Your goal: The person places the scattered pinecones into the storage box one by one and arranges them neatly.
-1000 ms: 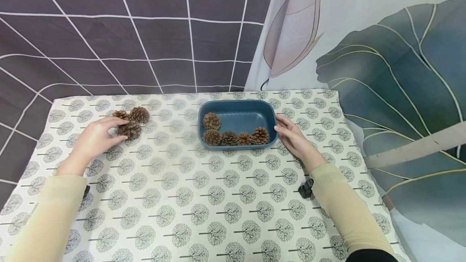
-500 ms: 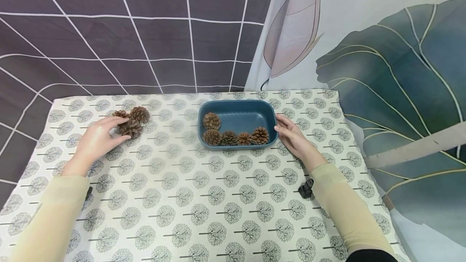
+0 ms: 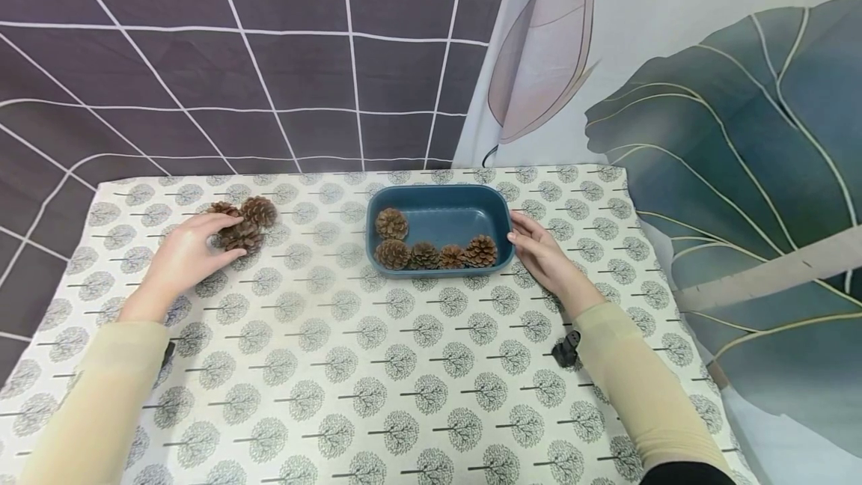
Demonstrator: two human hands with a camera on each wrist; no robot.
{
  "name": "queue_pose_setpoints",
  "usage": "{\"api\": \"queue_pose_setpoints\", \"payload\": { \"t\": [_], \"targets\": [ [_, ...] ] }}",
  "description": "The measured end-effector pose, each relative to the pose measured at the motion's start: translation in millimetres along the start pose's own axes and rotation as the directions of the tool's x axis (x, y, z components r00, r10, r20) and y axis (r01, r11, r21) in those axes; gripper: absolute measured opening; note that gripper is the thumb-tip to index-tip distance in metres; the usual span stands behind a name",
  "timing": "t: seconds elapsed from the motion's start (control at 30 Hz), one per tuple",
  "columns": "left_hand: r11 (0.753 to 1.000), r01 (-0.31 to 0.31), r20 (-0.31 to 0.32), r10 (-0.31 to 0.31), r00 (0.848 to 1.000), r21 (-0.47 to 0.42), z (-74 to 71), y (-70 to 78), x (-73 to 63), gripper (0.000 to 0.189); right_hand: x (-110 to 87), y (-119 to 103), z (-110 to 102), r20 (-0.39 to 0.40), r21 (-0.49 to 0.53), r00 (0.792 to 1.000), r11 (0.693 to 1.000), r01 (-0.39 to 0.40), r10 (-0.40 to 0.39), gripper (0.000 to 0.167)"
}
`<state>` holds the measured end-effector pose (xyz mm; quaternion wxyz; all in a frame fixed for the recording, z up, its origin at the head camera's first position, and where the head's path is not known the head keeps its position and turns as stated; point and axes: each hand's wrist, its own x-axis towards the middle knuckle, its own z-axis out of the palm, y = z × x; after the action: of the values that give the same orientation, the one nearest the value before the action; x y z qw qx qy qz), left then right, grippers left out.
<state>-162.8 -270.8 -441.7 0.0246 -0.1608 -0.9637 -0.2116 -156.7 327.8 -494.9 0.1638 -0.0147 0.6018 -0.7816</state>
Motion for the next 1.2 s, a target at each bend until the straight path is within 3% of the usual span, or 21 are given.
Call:
{"api": "queue_pose_setpoints", "payload": {
  "t": [0.2, 0.47, 0.67, 0.87, 1.2],
  "targets": [
    [1.000, 0.005, -0.025, -0.005, 1.000, -0.018, -0.4, 2.0, -0.9, 0.057, 0.1, -0.3, 1.4, 0.002, 0.009, 1.000, 1.000, 0.001, -0.001, 0.042],
    [0.998, -0.051, -0.077, 0.048, 0.996, -0.036, -1.4, 14.8, 1.3, 0.054, 0.8, 1.4, -0.7, -0.001, 0.016, 1.000, 1.000, -0.009, 0.009, 0.041],
    [0.997, -0.036, -0.062, 0.032, 0.998, -0.070, 2.1, 27.0, 6.2, 0.054, 0.3, 0.0, 0.0, 0.002, 0.016, 1.000, 1.000, -0.002, 0.002, 0.042],
    [0.994, -0.018, -0.037, 0.015, 0.999, -0.103, 9.9, 39.1, 15.3, 0.056, 0.2, -1.7, 1.2, 0.013, 0.014, 1.000, 1.000, -0.002, 0.002, 0.043],
    [0.991, -0.058, -0.043, 0.053, 0.998, -0.117, 21.2, 62.2, 37.3, 0.055, -0.8, -1.7, 1.5, 0.008, 0.003, 1.000, 1.000, -0.004, 0.004, 0.046]
  ]
}}
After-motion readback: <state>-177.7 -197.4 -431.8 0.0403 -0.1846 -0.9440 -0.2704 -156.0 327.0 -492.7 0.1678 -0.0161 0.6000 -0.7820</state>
